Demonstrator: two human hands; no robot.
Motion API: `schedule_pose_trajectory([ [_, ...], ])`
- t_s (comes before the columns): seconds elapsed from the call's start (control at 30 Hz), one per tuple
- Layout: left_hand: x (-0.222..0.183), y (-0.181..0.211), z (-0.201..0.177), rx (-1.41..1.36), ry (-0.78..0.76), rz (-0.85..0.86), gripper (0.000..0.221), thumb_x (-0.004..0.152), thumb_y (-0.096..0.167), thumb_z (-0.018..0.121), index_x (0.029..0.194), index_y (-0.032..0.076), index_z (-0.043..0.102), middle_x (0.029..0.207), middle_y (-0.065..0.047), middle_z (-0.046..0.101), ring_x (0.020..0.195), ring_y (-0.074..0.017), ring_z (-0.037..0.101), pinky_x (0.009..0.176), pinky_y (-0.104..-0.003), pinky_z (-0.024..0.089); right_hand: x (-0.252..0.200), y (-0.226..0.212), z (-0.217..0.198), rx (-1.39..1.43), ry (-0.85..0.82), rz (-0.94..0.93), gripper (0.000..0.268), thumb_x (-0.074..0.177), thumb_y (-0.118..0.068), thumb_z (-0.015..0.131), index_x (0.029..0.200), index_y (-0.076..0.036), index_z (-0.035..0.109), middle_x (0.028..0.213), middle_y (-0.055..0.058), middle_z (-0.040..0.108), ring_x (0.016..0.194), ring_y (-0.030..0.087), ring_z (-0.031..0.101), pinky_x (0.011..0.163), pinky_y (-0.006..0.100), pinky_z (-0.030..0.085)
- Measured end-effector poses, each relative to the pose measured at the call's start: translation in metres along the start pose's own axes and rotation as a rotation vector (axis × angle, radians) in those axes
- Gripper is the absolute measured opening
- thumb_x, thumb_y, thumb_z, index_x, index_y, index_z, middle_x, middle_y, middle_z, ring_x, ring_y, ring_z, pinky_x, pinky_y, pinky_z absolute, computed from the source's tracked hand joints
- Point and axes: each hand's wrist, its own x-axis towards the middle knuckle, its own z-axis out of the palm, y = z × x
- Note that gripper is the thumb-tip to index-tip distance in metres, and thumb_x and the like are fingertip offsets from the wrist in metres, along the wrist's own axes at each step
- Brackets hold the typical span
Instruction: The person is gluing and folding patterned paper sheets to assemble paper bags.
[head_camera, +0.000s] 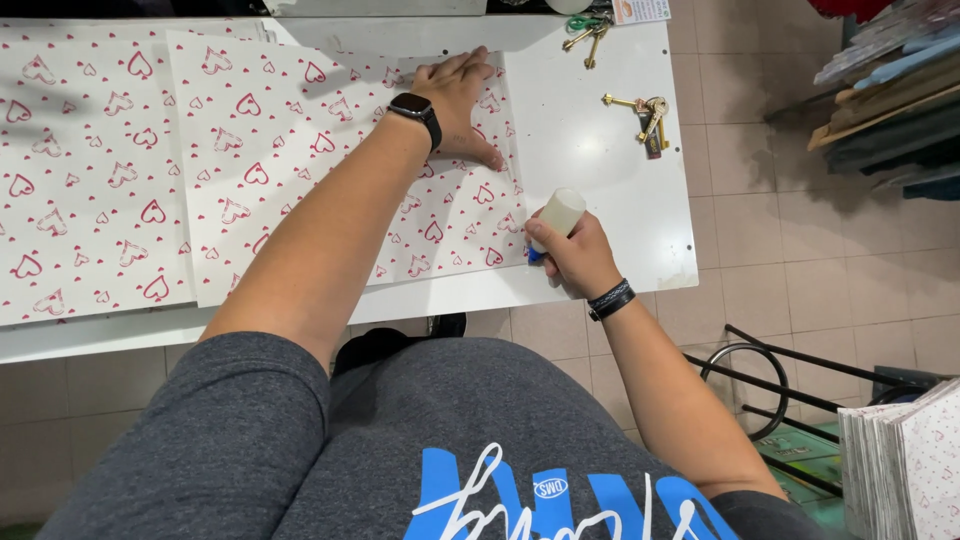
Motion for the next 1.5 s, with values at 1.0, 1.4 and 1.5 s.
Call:
schedule_pose_trajectory([
  [1.0,-0.115,-0.016,0.064,0.038,0.303,-0.249,0.073,0.099,0.072,0.046,0.157,0.028,0.04,0.162,-0.011,0.029,0.151,-0.0285,0.026,0.12,-0.054,0.02,-0.088,0.043,-0.037,-0.15,0.367,0.21,0.046,0.103,-0.044,0.062,0.088,0.0,0.068,0.068,0.013,0.067,0.053,0.017,0.065,0.044,0.027,0.055],
  [1.4,-0.212,0.017,0.115,0.034,0.312,-0.279,0.069,0.098,0.068,0.05,0.155,0.029,0.043,0.156,-0.009,0.035,0.142,-0.0266,0.035,0.109,-0.048,0.032,-0.18,0.097,0.055,0.168,0.123,0.16,0.033,0.099,-0.021,0.066,0.114,0.008,0.066,0.096,0.02,0.072,0.087,0.027,0.075,0.079,0.034,0.064],
  [1.5,-0.229,0.022,0.13,-0.019,0.37,-0.274,0.068,0.098,0.064,0.055,0.152,0.024,0.047,0.153,-0.011,0.037,0.14,-0.0282,0.036,0.108,-0.049,0.032,-0.169,0.138,0.042,0.142,0.212,0.14,0.025,0.097,-0.021,0.071,0.109,0.002,0.07,0.076,0.014,0.069,0.069,0.023,0.075,0.069,0.032,0.064],
])
